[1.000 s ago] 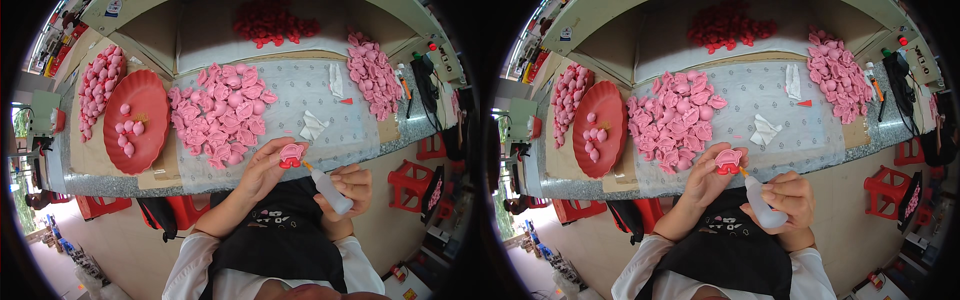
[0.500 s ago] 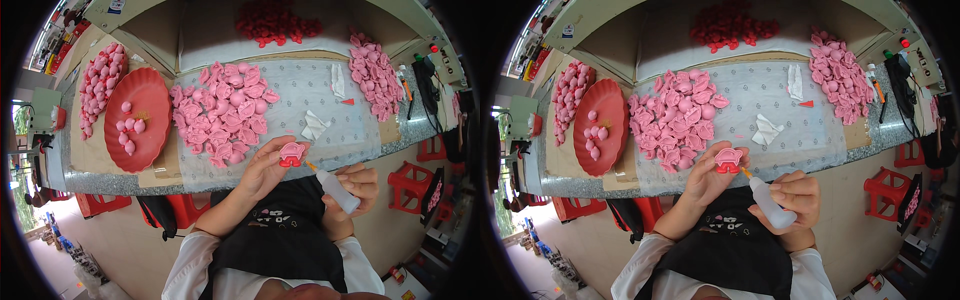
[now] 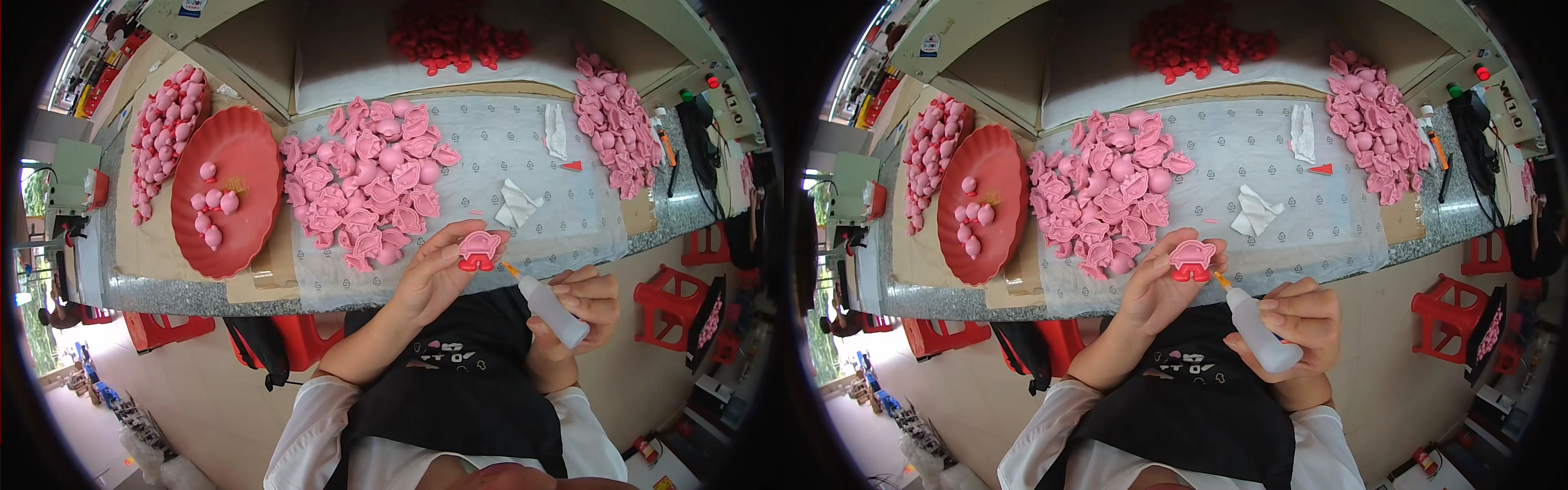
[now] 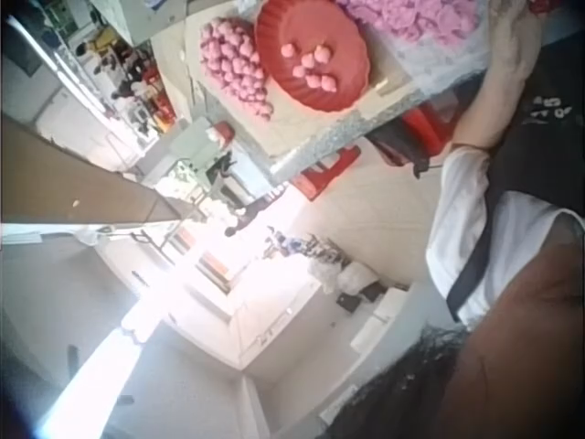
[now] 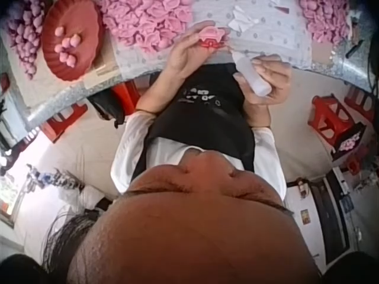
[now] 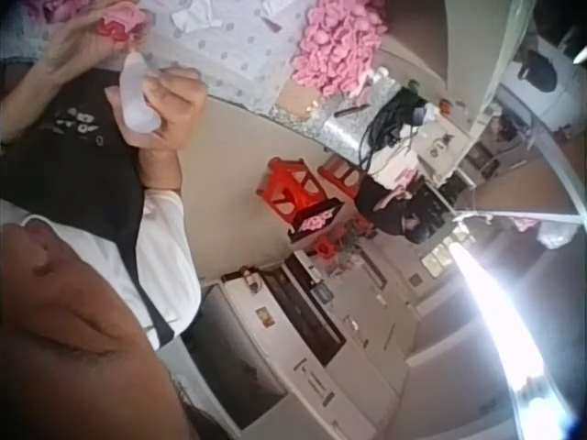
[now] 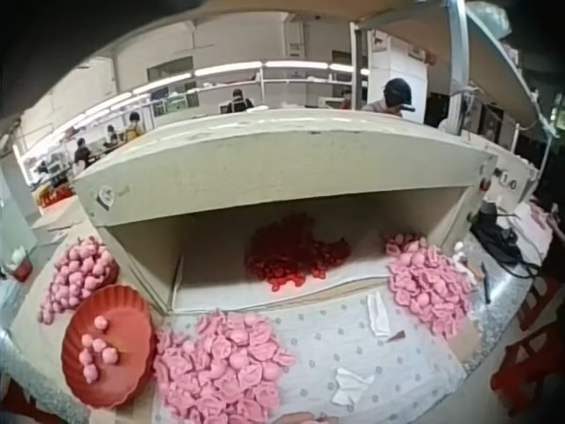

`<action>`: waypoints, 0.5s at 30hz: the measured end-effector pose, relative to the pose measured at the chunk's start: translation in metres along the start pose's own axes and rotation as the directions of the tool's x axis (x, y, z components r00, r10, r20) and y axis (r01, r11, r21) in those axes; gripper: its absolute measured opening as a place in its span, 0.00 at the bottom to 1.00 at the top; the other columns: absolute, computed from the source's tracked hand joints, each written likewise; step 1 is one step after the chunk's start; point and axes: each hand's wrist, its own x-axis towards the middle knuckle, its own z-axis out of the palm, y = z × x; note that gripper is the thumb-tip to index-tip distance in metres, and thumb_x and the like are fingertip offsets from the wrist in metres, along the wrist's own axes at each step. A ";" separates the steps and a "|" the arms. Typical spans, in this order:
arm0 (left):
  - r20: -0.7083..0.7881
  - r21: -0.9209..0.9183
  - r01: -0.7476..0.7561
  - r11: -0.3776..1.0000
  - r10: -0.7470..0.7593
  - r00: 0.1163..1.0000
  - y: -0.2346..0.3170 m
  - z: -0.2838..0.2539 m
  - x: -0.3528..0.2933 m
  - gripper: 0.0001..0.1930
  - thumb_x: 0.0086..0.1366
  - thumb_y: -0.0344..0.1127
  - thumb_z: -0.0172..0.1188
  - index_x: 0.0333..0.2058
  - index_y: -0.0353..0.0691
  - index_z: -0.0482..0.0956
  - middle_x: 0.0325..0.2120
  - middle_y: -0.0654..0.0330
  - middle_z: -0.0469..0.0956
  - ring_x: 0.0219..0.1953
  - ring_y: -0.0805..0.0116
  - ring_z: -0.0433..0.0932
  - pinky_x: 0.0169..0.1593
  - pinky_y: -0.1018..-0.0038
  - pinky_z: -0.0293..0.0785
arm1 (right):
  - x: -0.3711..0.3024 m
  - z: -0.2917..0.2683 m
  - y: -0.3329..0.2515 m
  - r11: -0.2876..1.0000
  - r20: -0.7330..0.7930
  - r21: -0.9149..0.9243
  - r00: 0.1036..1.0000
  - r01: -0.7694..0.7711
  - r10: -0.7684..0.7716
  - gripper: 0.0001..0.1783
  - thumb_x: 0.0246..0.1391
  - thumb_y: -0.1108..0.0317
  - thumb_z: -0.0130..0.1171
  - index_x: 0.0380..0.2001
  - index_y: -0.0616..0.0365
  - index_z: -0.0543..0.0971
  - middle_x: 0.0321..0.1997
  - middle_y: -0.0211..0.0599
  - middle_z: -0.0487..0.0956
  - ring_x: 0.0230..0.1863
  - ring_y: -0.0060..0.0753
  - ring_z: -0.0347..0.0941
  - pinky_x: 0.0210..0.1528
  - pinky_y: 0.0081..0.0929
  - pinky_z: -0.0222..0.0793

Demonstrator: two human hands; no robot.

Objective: Assembling small pink plastic toy parts by applying glue and attaching components together.

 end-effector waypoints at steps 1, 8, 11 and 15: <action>-0.002 0.002 -0.003 1.000 0.003 1.000 0.000 -0.001 0.000 0.19 0.52 0.38 0.49 0.44 0.41 0.64 0.43 0.47 0.65 0.45 0.57 0.64 0.52 0.65 0.53 | 0.000 0.000 0.000 1.000 0.002 0.000 1.000 -0.003 0.003 0.24 0.23 0.73 0.69 0.29 0.57 0.68 0.29 0.34 0.64 0.23 0.26 0.63 0.23 0.18 0.64; -0.009 0.001 -0.004 1.000 0.004 1.000 0.000 0.000 0.000 0.19 0.52 0.38 0.49 0.44 0.41 0.64 0.43 0.46 0.65 0.45 0.56 0.64 0.52 0.65 0.53 | -0.001 0.001 0.002 1.000 -0.037 0.006 0.999 0.013 -0.013 0.24 0.23 0.72 0.69 0.28 0.57 0.68 0.29 0.34 0.64 0.23 0.26 0.63 0.23 0.18 0.64; -0.015 -0.006 -0.001 1.000 0.001 1.000 0.000 0.001 0.000 0.20 0.52 0.38 0.50 0.44 0.40 0.64 0.43 0.46 0.65 0.45 0.56 0.65 0.52 0.64 0.53 | -0.001 0.000 0.000 1.000 -0.027 0.020 1.000 0.009 -0.009 0.24 0.23 0.72 0.69 0.28 0.57 0.68 0.29 0.34 0.64 0.23 0.26 0.63 0.23 0.18 0.64; -0.020 -0.003 0.006 1.000 -0.007 1.000 0.000 0.000 0.000 0.20 0.52 0.38 0.50 0.44 0.40 0.64 0.43 0.46 0.65 0.45 0.56 0.64 0.52 0.64 0.53 | -0.001 0.000 0.000 1.000 -0.003 -0.019 1.000 0.005 -0.005 0.24 0.23 0.72 0.69 0.28 0.57 0.68 0.29 0.34 0.64 0.23 0.26 0.64 0.23 0.19 0.64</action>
